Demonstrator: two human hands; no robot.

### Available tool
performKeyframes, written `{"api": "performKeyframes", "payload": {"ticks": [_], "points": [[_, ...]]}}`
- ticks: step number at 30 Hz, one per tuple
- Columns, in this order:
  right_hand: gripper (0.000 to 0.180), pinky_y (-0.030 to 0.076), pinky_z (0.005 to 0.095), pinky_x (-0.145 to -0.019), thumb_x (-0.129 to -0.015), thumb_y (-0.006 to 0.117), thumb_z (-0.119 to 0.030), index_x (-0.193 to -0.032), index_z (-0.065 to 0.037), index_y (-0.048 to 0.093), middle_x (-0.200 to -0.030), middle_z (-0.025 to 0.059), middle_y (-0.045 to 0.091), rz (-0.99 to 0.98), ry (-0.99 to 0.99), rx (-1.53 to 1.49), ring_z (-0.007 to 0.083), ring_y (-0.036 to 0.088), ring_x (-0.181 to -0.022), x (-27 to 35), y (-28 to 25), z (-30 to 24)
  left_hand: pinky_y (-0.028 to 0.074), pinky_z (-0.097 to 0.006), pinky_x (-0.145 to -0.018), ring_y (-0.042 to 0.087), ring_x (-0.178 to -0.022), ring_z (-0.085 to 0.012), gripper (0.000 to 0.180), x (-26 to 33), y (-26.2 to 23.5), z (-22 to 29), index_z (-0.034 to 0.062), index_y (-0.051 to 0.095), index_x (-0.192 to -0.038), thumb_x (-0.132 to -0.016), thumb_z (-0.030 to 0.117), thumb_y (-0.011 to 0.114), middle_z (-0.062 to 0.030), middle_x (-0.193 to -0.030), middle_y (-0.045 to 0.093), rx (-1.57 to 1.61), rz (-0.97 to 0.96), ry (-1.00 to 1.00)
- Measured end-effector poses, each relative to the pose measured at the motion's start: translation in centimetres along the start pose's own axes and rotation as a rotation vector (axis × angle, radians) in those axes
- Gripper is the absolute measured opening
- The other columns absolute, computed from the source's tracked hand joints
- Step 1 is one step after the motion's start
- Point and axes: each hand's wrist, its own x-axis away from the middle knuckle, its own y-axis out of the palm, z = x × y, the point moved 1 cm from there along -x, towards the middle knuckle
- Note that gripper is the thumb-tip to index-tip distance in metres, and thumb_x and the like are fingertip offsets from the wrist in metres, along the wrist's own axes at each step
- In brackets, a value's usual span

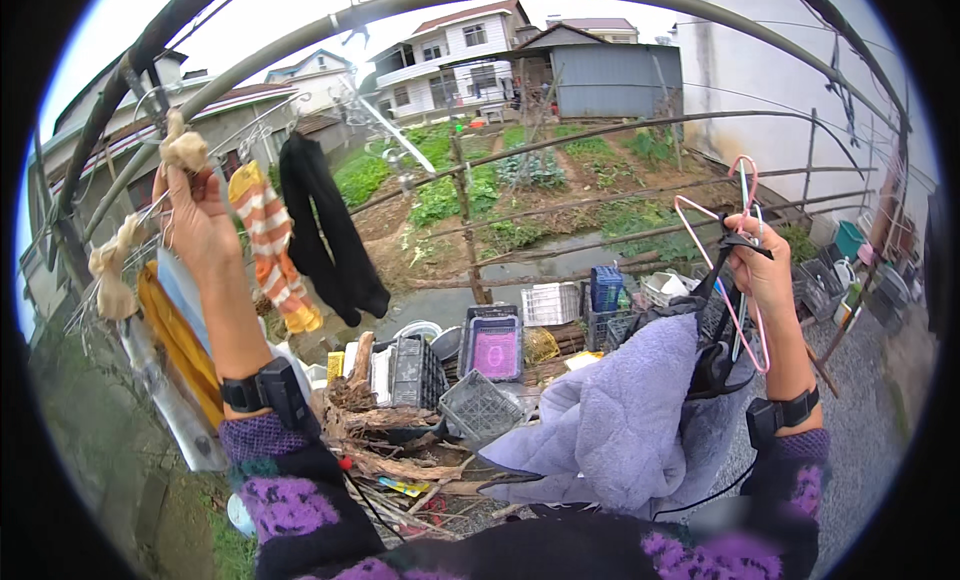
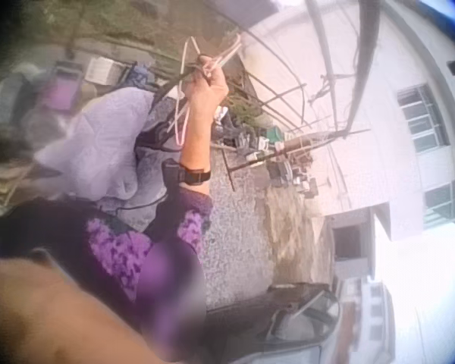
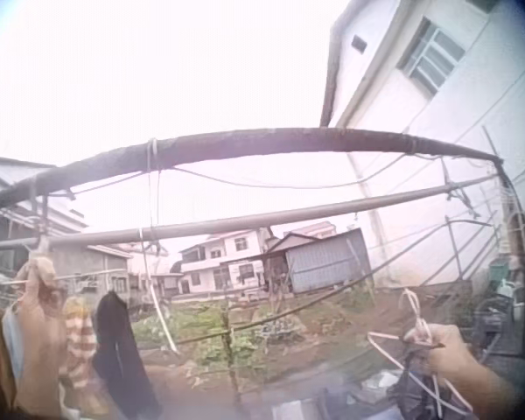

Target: The person removes several garments from an outdoor clothesline, including pants, a jacket, and a towel, then carries them into a garage and hangs them on a metal rack. The person returns to the clothesline to collect additional items and repeats the process.

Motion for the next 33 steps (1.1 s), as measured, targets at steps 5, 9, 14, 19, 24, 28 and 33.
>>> {"api": "performKeyframes", "payload": {"ticks": [5, 9, 14, 19, 24, 28, 33], "points": [[0.015, 0.02, 0.0165, -0.038, -0.091, 0.058, -0.013, -0.102, -0.006, 0.064, -0.062, -0.0013, 0.053, 0.032, -0.061, -0.019, 0.0007, 0.038, -0.043, 0.9, -1.8, 3.4, 0.045, -0.022, -0.07, 0.056, -0.081, -0.0101, 0.03, 11.0, -10.3, -3.3, 0.0025, 0.053, -0.118, -0.094, 0.021, 0.055, -0.007, -0.106, 0.062, -0.166, 0.293, -0.135], [0.016, 0.02, 0.017, -0.037, -0.093, 0.056, -0.017, -0.101, -0.006, 0.065, -0.06, -0.0018, 0.052, 0.176, -0.037, 0.061, 0.0006, 0.036, -0.042, 3.2, -4.8, 6.9, 0.038, -0.029, -0.078, 0.049, -0.09, -0.011, 0.036, 22.0, -13.3, -7.5, 0.0093, 0.046, -0.129, -0.096, 0.025, 0.049, -0.0072, -0.115, 0.057, -0.321, 0.236, -0.328], [0.016, 0.028, 0.0172, -0.044, -0.087, 0.061, -0.005, -0.102, -0.005, 0.064, -0.066, -0.0037, 0.054, 0.246, 0.029, 0.047, 0.002, 0.045, -0.051, 8.1, -15.0, 5.9, 0.03, -0.042, -0.095, 0.044, -0.109, -0.0142, 0.04, 36.4, -7.0, -10.5, 0.0166, 0.042, -0.135, -0.097, 0.031, 0.045, -0.0094, -0.125, 0.053, -0.215, 0.092, -0.75], [0.019, 0.032, 0.017, -0.047, -0.089, 0.063, -0.015, -0.103, -0.004, 0.063, -0.068, -0.0049, 0.053, 0.279, -0.021, 0.168, 0.0019, 0.046, -0.055, 11.8, -28.7, -0.7, 0.042, -0.021, -0.066, 0.051, -0.08, -0.0088, 0.04, 49.9, 9.1, -10.7, 0.0089, 0.038, -0.134, -0.098, 0.023, 0.046, -0.0034, -0.114, 0.054, 0.078, 0.002, -0.867], [0.022, 0.027, 0.0138, -0.043, -0.088, 0.064, -0.018, -0.105, -0.004, 0.061, -0.071, -0.0038, 0.055, 0.479, -0.087, 0.244, 0.0003, 0.047, -0.056, 12.8, -41.0, -8.1, 0.045, -0.021, -0.064, 0.054, -0.083, -0.0125, 0.038, 58.1, 24.9, -11.4, 0.0128, 0.041, -0.131, -0.095, 0.021, 0.052, -0.0044, -0.116, 0.055, 0.35, 0.035, -1.103], [0.025, 0.025, 0.0119, -0.042, -0.09, 0.059, -0.011, -0.113, -0.001, 0.057, -0.076, -0.0013, 0.055, 0.604, -0.247, 0.417, -0.0006, 0.045, -0.055, 12.2, -52.2, -16.1, 0.047, -0.023, -0.064, 0.056, -0.084, -0.0161, 0.038, 62.2, 37.6, -13.3, 0.0125, 0.041, -0.13, -0.095, 0.02, 0.052, -0.0068, -0.117, 0.055, 0.447, -0.052, -1.206], [0.031, 0.022, 0.0168, -0.041, -0.096, 0.048, -0.011, -0.123, 0.005, 0.051, -0.073, 0.0033, 0.051, 0.688, -0.387, 0.61, 0.0021, 0.03, -0.045, 10.4, -64.2, -26.5, 0.046, -0.026, -0.067, 0.054, -0.087, -0.0174, 0.034, 69.3, 55.9, -17.0, 0.0119, 0.043, -0.126, -0.094, 0.019, 0.053, -0.0075, -0.114, 0.056, 0.699, -0.196, -1.305]]}}
